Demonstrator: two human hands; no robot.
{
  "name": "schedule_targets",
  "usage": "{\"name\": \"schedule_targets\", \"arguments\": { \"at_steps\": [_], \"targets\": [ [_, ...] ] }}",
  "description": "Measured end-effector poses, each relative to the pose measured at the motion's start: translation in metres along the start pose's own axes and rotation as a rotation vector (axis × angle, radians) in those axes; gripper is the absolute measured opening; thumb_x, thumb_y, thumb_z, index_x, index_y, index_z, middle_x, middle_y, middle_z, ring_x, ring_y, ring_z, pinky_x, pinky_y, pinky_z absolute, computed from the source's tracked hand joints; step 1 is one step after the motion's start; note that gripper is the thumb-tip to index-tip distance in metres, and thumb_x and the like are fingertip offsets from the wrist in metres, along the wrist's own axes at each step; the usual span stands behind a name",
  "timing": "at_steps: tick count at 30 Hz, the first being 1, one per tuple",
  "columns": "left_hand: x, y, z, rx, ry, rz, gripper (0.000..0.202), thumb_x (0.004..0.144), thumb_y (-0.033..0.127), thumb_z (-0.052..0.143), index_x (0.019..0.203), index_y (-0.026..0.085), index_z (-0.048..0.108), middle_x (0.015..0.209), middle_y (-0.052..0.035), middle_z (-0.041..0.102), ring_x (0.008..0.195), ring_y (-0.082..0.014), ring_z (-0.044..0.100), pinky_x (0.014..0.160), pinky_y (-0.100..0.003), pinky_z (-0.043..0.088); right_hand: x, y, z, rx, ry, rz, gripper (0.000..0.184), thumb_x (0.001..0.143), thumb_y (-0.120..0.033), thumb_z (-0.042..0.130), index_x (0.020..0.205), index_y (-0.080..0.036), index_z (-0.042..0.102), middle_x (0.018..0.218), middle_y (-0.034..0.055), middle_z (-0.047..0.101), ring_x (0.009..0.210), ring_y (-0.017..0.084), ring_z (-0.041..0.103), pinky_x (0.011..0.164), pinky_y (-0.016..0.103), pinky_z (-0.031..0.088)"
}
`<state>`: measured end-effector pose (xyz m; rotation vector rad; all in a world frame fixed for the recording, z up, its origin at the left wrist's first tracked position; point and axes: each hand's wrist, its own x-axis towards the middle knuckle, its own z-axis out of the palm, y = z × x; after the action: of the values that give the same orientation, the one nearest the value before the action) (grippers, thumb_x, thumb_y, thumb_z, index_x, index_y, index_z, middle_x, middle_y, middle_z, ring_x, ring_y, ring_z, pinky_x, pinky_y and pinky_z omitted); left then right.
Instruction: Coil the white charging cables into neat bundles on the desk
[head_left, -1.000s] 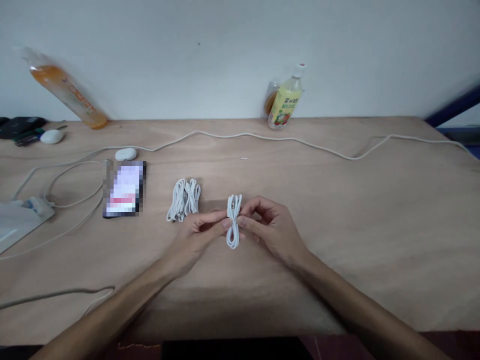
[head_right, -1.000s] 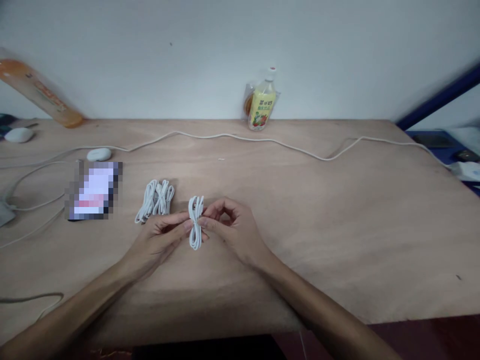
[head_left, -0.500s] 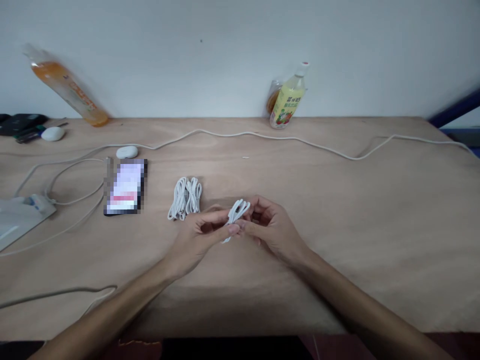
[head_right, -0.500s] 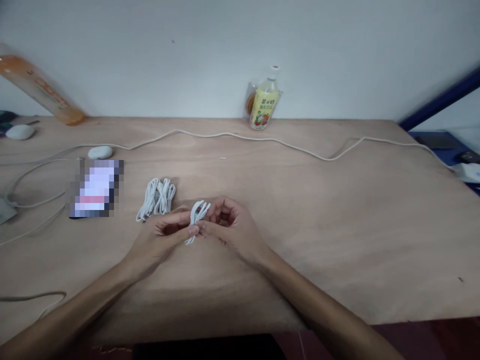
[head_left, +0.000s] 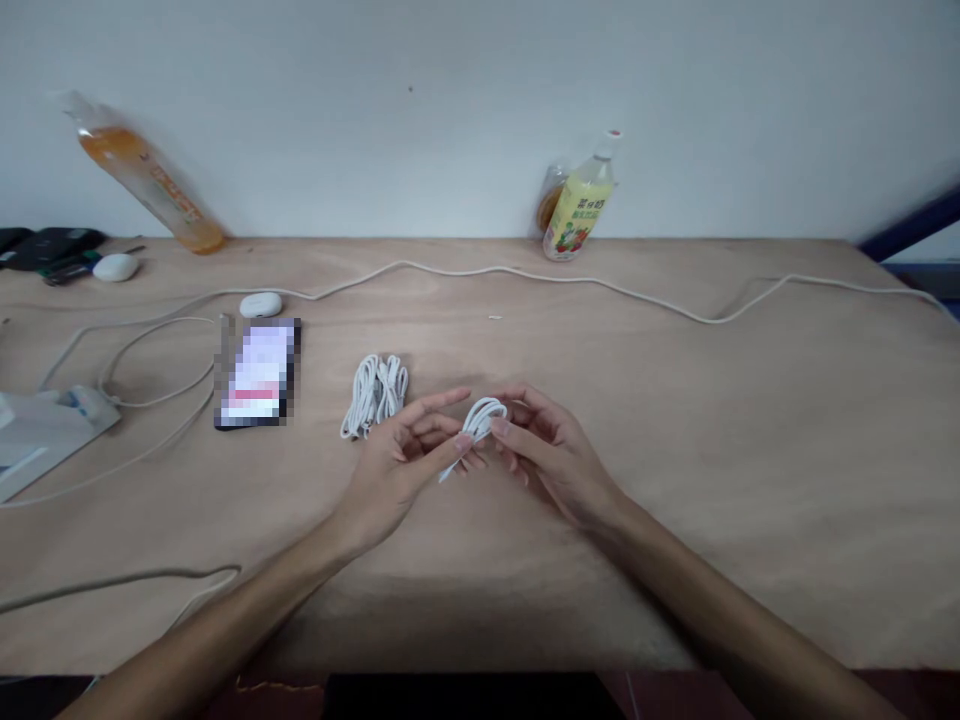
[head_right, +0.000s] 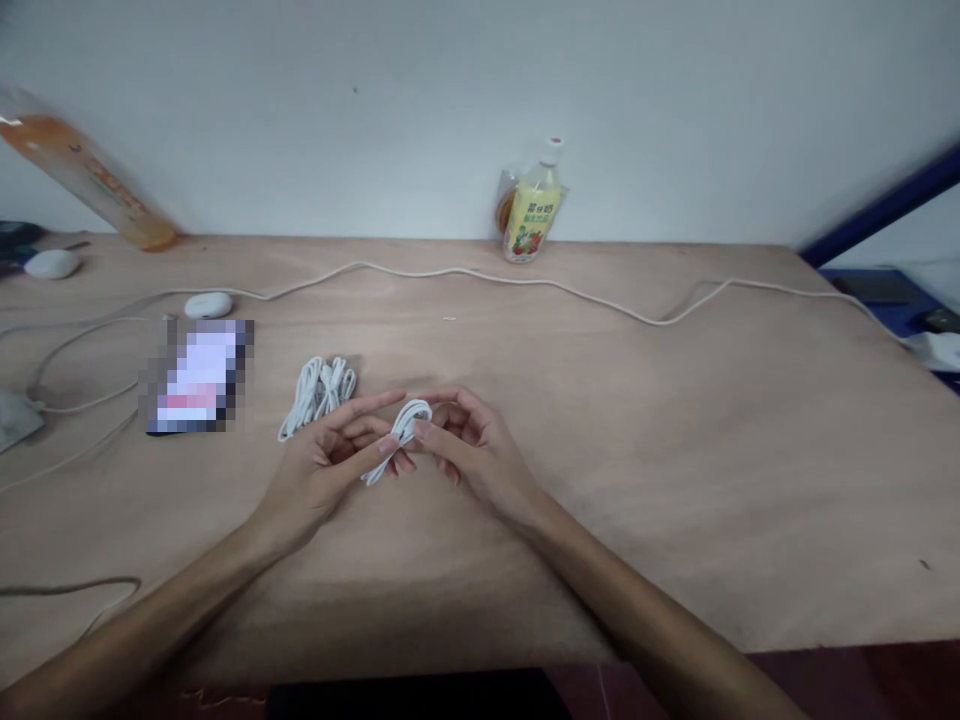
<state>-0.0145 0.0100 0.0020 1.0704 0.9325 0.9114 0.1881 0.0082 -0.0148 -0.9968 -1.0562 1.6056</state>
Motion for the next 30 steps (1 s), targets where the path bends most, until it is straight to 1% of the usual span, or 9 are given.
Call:
{"name": "schedule_targets", "arguments": {
  "at_steps": [3,5,9,12,15,17,20,25,30],
  "targets": [
    [-0.0006,0.0006,0.0008,0.035,-0.008,0.006,0.052,0.093,0.034,0.085,0.141,0.017,0.072,0.092,-0.004,0.083,0.076,-0.0174,0.077,0.072,-0.029,0.062,0.0008,-0.0007,-0.0007,-0.036,-0.013,-0.025,0.037,0.087,-0.052,0.087,0.111,-0.026,0.076,0.082,-0.003,0.069,0.054,0.009,0.048,0.044,0.02,0.039],
    [-0.0007,0.0013,0.0016,0.05,-0.011,0.013,0.051,0.093,0.034,0.085,0.139,0.017,0.072,0.091,-0.0035,0.082,0.074,-0.0166,0.076,0.068,-0.027,0.059,0.001,-0.0007,-0.0003,-0.045,-0.028,-0.034,0.034,0.088,-0.051,0.086,0.108,-0.025,0.077,0.08,-0.0032,0.068,0.053,0.009,0.048,0.044,0.021,0.039],
    [-0.0011,0.0036,0.0046,0.068,-0.031,0.029,0.042,0.095,0.035,0.082,0.132,0.016,0.074,0.084,-0.0022,0.08,0.069,-0.0146,0.071,0.066,-0.026,0.057,0.0003,-0.0006,0.0008,-0.032,-0.014,-0.029,0.033,0.089,-0.053,0.085,0.103,-0.023,0.077,0.072,-0.0042,0.065,0.051,0.009,0.047,0.043,0.021,0.038],
    [-0.0023,0.0032,0.0075,0.09,-0.018,0.044,0.035,0.094,0.033,0.082,0.125,0.018,0.077,0.087,-0.0031,0.081,0.073,-0.0151,0.071,0.067,-0.026,0.057,-0.0006,-0.0008,0.0021,-0.018,0.035,0.016,0.039,0.086,-0.057,0.087,0.101,-0.022,0.077,0.067,-0.0049,0.063,0.048,0.009,0.046,0.041,0.021,0.037],
    [-0.0035,-0.0004,0.009,0.116,0.04,0.073,0.034,0.088,0.028,0.088,0.12,0.019,0.079,0.103,-0.0063,0.085,0.084,-0.0173,0.075,0.072,-0.027,0.059,-0.0008,-0.0024,0.0039,0.02,0.082,0.053,0.044,0.082,-0.06,0.09,0.096,-0.021,0.075,0.063,-0.0061,0.06,0.046,0.008,0.045,0.038,0.02,0.035],
    [-0.004,-0.0032,0.0087,0.126,0.061,0.095,0.03,0.087,0.028,0.089,0.114,0.019,0.08,0.108,-0.0077,0.087,0.087,-0.0185,0.077,0.077,-0.028,0.061,-0.0005,-0.0044,0.005,0.042,0.1,0.063,0.046,0.08,-0.061,0.091,0.092,-0.021,0.073,0.062,-0.006,0.06,0.046,0.008,0.046,0.037,0.02,0.035],
    [-0.0044,-0.0052,0.0076,0.174,0.081,0.116,0.023,0.088,0.029,0.088,0.108,0.018,0.083,0.097,-0.0059,0.087,0.082,-0.0176,0.079,0.078,-0.028,0.062,0.0,-0.0071,0.0059,0.042,0.093,0.067,0.049,0.078,-0.063,0.092,0.089,-0.021,0.071,0.064,-0.0056,0.062,0.046,0.008,0.047,0.037,0.019,0.036],
    [-0.0053,-0.0051,0.0074,0.193,0.112,0.148,0.022,0.086,0.029,0.09,0.105,0.018,0.084,0.082,-0.0025,0.086,0.076,-0.0173,0.08,0.074,-0.026,0.064,0.0005,-0.0053,0.0051,-0.001,0.092,0.055,0.055,0.076,-0.068,0.092,0.082,-0.021,0.064,0.061,-0.0066,0.06,0.043,0.007,0.046,0.037,0.019,0.034],
    [-0.0055,-0.0059,0.007,0.177,0.1,0.196,0.021,0.088,0.026,0.088,0.107,0.019,0.087,0.093,-0.0051,0.089,0.076,-0.0176,0.082,0.076,-0.027,0.067,0.0012,-0.0032,0.0034,-0.013,0.074,0.044,0.056,0.076,-0.068,0.093,0.08,-0.022,0.061,0.06,-0.0073,0.058,0.044,0.007,0.046,0.038,0.02,0.034]
  ]
}}
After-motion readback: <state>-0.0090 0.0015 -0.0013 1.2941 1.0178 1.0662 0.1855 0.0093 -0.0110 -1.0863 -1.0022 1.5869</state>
